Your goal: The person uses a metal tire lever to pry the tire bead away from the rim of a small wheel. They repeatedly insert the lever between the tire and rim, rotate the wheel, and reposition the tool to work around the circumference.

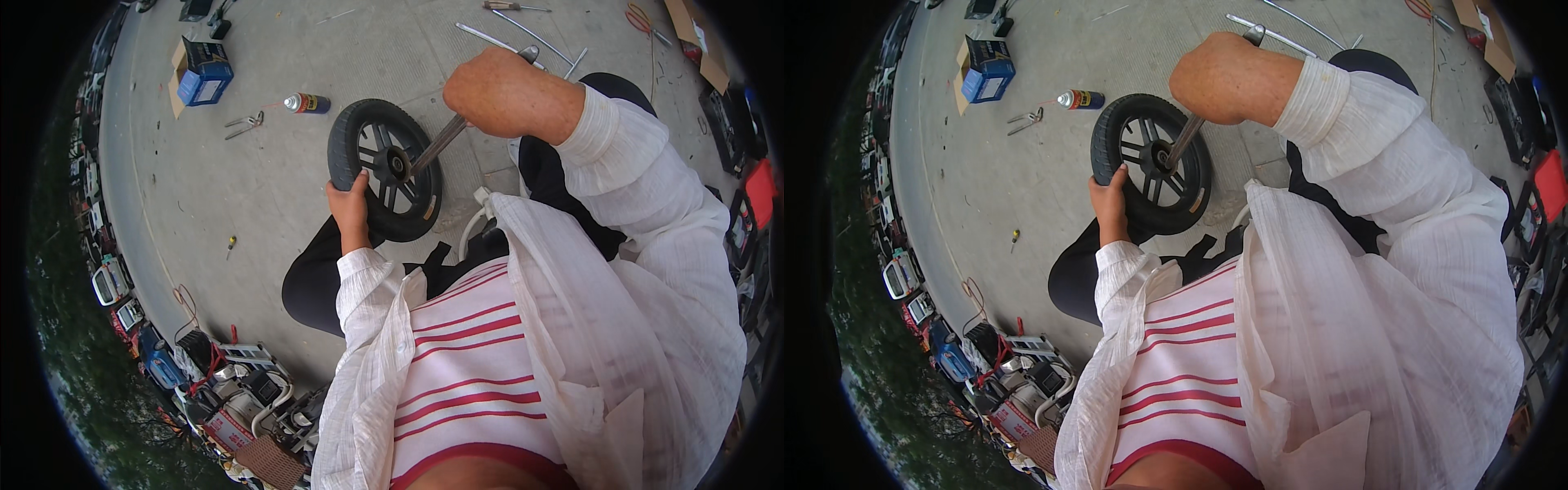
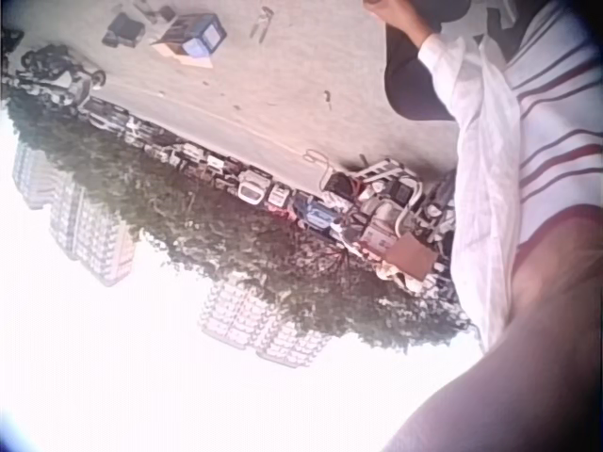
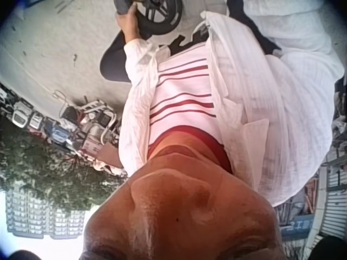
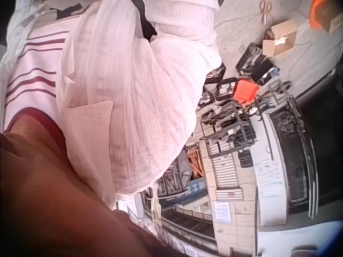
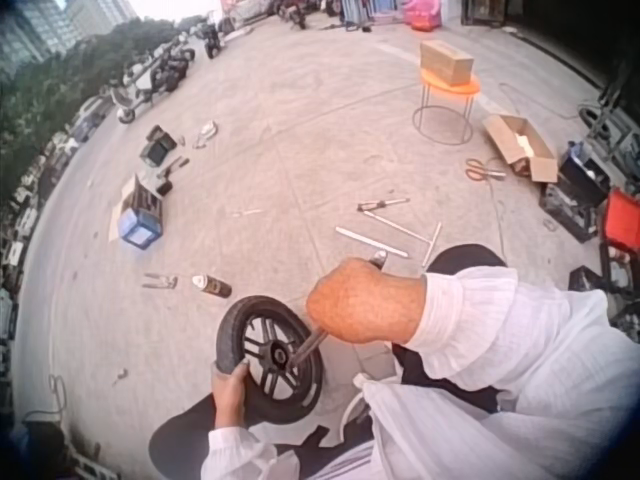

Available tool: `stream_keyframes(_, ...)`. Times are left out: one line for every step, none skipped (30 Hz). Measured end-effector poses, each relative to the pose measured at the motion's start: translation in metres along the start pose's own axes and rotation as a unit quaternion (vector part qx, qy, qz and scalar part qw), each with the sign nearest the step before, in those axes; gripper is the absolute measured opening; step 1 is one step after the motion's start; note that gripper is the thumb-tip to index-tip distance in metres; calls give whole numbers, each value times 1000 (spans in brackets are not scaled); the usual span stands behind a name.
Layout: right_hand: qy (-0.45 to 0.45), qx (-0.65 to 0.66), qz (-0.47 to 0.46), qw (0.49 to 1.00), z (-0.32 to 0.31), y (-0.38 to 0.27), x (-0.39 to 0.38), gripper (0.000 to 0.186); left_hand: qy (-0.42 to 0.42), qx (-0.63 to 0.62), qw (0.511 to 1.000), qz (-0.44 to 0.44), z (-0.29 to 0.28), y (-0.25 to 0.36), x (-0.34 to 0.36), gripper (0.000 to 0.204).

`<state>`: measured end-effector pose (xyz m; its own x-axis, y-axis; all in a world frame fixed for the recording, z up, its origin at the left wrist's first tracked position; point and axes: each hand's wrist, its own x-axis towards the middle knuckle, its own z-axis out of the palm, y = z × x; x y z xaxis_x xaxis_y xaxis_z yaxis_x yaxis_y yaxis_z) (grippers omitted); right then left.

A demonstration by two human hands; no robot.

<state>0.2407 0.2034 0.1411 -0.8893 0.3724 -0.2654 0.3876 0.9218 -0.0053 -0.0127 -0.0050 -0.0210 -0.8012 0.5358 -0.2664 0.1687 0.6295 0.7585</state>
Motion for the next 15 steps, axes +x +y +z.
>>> stream_keyframes(-6, 0, 1, 1000, -1, 0, 0, 7, 2, -2, 1000, 0, 0, -2, 1, 57)
stream_keyframes(-5, 0, 0, 1000, -1, -1, 1, 7, 3, -2, 1000, -2, 0, -3, 1, 56)
stream_keyframes(-4, -1, 1, 1000, 0, 0, 1, 6, 3, -1, 1000, -3, 0, -3, 1, 56)
stream_keyframes(-4, -1, 1, 1000, 0, 0, 1, 6, 3, -1, 1000, -4, 0, -2, 1, 55)
stream_keyframes(-1, 0, -1, 1000, 0, 0, 1, 6, 4, -2, 1000, -4, 0, -1, 0, 55)
stream_keyframes(1, 1, -3, 1000, 0, 0, 0, 6, 5, -3, 1000, -4, 0, 0, 0, 55)
stream_keyframes(3, 2, -5, 1000, -1, 0, 0, 6, 5, -4, 1000, -3, 0, 1, -1, 55)
stream_keyframes(5, 1, -7, 1000, -1, 0, 0, 5, 7, -3, 1000, 1, 1, -2, 0, 55)
stream_keyframes(7, 0, -9, 1000, -1, 0, 0, 5, 9, -2, 1000, 6, 1, -4, 1, 55)
stream_keyframes(9, -2, -11, 1000, -1, 0, 0, 5, 12, -1, 1000, 10, 1, -6, 2, 55)
stream_keyframes(8, -2, -11, 1000, 0, 0, 0, 5, 11, -3, 1000, 10, 1, -8, 3, 55)
stream_keyframes(6, -3, -11, 1000, 1, 0, 0, 5, 10, -4, 1000, 10, 1, -8, 3, 55)
stream_keyframes(4, -3, -11, 1000, 2, 0, 1, 5, 10, -5, 1000, 10, 1, -8, 3, 54)
stream_keyframes(2, -6, -9, 1000, 1, -1, 1, 5, 8, -6, 1000, 11, 2, -8, 3, 54)
stream_keyframes(0, -8, -8, 1000, 0, -1, 1, 5, 8, -6, 1000, 11, 1, -8, 3, 54)
